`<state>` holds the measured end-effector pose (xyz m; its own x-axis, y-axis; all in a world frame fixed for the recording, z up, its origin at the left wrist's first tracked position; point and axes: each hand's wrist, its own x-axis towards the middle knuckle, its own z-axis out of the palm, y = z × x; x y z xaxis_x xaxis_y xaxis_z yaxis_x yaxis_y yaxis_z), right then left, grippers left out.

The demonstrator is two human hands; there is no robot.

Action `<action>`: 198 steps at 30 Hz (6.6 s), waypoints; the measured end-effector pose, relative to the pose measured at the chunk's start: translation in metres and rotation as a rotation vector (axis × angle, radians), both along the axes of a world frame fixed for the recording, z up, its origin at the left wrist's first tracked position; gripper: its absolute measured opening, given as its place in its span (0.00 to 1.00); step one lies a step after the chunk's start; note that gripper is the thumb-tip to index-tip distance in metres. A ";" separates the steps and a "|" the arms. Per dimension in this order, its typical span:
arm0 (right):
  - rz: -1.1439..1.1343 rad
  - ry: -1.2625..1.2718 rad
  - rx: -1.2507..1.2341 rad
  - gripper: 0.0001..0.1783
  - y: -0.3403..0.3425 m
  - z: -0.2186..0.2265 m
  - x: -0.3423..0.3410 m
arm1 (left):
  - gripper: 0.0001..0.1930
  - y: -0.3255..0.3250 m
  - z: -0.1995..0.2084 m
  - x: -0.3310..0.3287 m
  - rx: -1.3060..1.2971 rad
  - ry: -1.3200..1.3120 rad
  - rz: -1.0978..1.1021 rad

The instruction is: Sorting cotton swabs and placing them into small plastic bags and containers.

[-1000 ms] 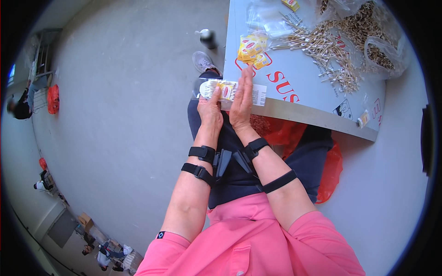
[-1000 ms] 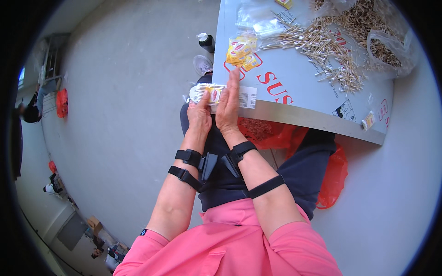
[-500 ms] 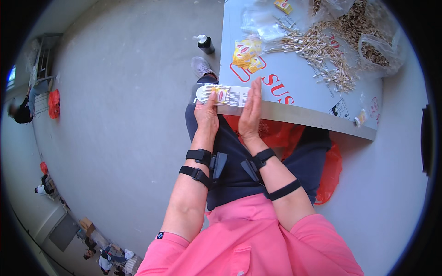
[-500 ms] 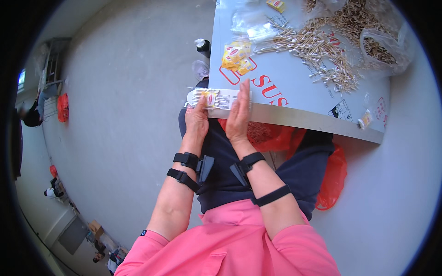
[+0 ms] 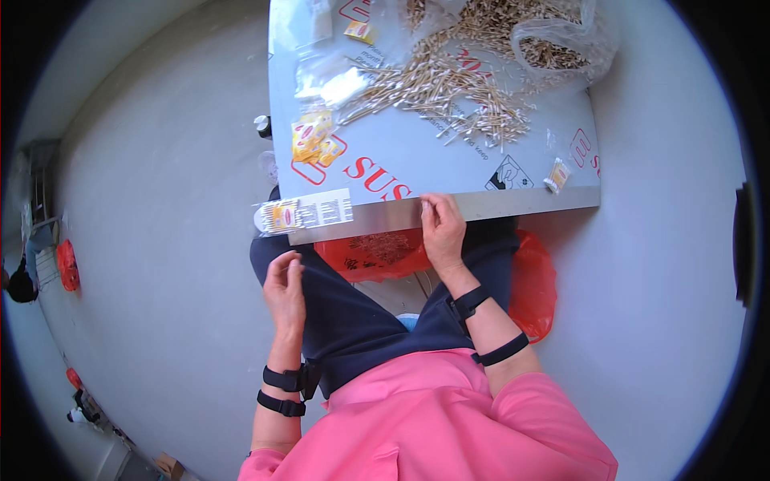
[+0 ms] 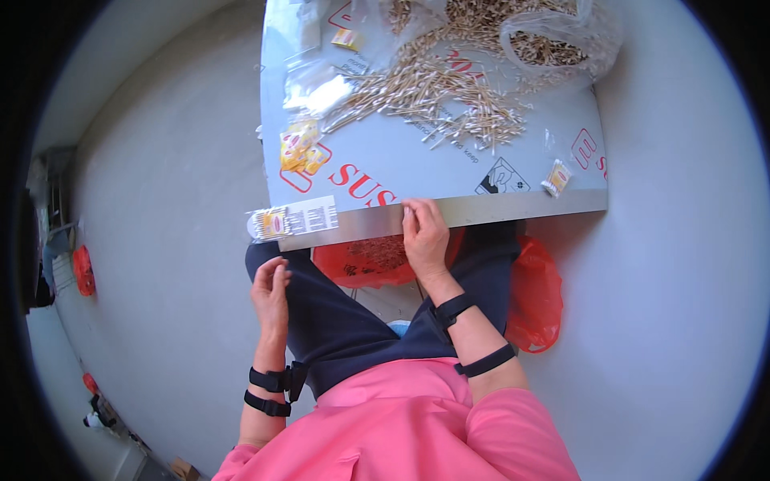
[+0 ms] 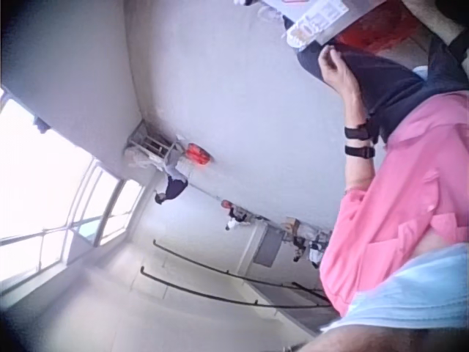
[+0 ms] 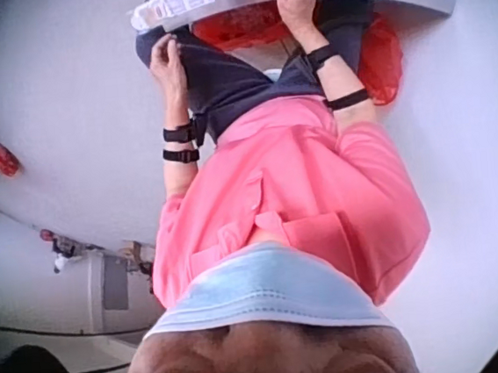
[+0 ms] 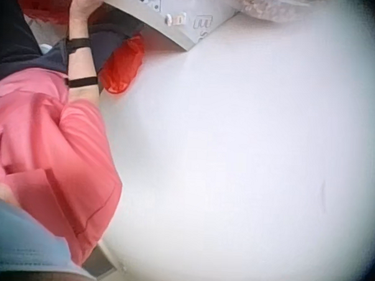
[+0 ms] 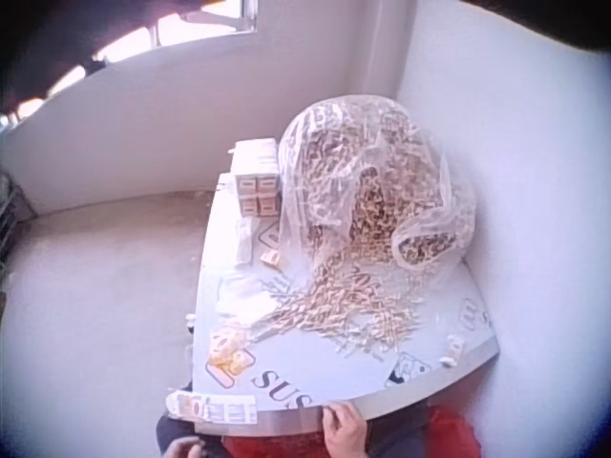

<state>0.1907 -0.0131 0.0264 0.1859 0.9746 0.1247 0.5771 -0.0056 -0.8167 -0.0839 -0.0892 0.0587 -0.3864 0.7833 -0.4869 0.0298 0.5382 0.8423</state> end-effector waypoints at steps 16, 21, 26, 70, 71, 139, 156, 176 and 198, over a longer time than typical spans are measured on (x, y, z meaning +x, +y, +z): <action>-0.255 -0.341 -0.082 0.11 0.096 -0.007 0.062 | 0.07 0.217 -0.043 0.232 0.339 0.639 -0.597; -0.288 -0.360 -0.123 0.12 0.100 -0.015 0.054 | 0.05 0.184 -0.051 0.185 0.351 0.673 -0.624; -0.048 -0.262 -0.120 0.08 0.062 -0.018 0.065 | 0.05 0.139 -0.046 0.145 0.446 0.704 -0.615; 0.022 -0.325 0.211 0.03 0.085 -0.006 0.055 | 0.20 0.128 -0.058 0.143 0.669 0.932 -0.696; -0.010 -0.434 0.208 0.04 0.093 -0.005 0.068 | 0.20 0.124 -0.058 0.143 0.659 0.927 -0.699; 0.026 -0.286 0.124 0.09 0.072 -0.003 0.085 | 0.16 0.115 -0.062 0.148 0.602 0.933 -0.722; 0.170 -0.148 0.178 0.10 0.062 -0.021 0.036 | 0.28 0.116 -0.070 0.148 0.636 0.896 -0.773; 0.243 -0.508 0.124 0.16 0.103 0.003 0.091 | 0.24 0.117 -0.064 0.147 0.607 0.895 -0.775; 0.346 -0.542 0.238 0.05 0.081 -0.011 0.023 | 0.27 0.117 -0.069 0.151 0.583 0.953 -0.811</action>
<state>0.2138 0.0675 0.0158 -0.2806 0.9011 0.3305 0.8409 0.3968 -0.3679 0.0669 0.0279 -0.0106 0.2759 0.9444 0.1787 0.8490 -0.3266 0.4153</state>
